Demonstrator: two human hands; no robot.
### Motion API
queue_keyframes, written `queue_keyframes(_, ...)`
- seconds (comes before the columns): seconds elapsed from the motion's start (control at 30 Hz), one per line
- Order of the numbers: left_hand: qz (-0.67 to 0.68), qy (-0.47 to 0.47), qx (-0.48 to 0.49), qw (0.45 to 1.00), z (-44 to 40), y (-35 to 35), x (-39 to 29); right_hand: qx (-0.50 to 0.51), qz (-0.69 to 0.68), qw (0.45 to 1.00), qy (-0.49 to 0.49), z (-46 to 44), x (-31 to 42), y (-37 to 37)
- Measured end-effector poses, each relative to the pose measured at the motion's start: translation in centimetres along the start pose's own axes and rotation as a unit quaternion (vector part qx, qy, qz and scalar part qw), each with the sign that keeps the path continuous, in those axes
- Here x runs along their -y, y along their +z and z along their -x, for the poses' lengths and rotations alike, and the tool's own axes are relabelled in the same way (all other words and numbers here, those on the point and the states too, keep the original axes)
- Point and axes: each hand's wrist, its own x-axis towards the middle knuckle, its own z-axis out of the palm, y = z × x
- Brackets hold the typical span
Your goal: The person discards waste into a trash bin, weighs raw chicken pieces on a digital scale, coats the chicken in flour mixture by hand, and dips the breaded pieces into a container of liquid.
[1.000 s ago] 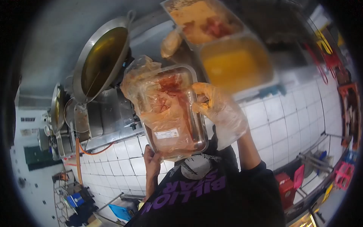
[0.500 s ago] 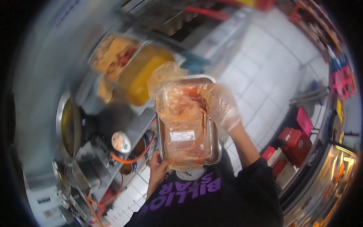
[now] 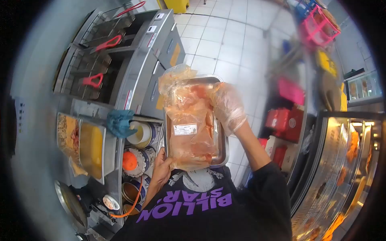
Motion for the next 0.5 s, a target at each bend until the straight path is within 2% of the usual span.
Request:
queue_keyframes(0.07, 0.007, -0.015, 0.011, 1.000, -3.8, 2.5, -0.3, 0.029, -0.036, 0.998, 0.039, -2.0, -2.6, -1.2)
queue_keyframes(0.13, 0.001, -0.021, 0.017, 1.000, -8.4, 5.1, -1.2, -0.052, -0.110, 0.992, 0.041, -4.9, -5.1, -2.3)
queue_keyframes(0.23, -0.017, -0.032, 0.035, 0.999, -15.8, 9.0, -3.1, -0.005, -0.104, 0.988, 0.116, -9.5, -11.7, -2.3)
queue_keyframes(0.27, -0.025, -0.027, 0.047, 0.998, -18.7, 10.7, -4.1, -0.057, -0.150, 0.983, 0.084, -10.7, -14.5, -2.0)
queue_keyframes(0.3, -0.022, -0.030, 0.056, 0.998, -21.4, 12.7, -5.3, -0.059, -0.141, 0.984, 0.088, -12.4, -16.9, -2.2)
queue_keyframes(0.37, -0.046, -0.022, 0.095, 0.994, -25.5, 16.1, -7.5, -0.091, -0.328, 0.924, 0.174, -14.9, -20.4, -3.4)
queue_keyframes(0.4, -0.066, -0.018, 0.105, 0.992, -28.1, 17.6, -8.6, -0.043, -0.321, 0.920, 0.219, -16.6, -21.6, -5.1)
queue_keyframes(0.43, -0.076, -0.024, 0.113, 0.990, -30.3, 19.3, -10.0, -0.052, -0.322, 0.917, 0.229, -18.3, -23.0, -5.9)
queue_keyframes(0.5, -0.125, -0.019, 0.121, 0.985, -34.7, 22.7, -12.8, -0.097, -0.449, 0.838, 0.293, -21.3, -26.2, -7.0)
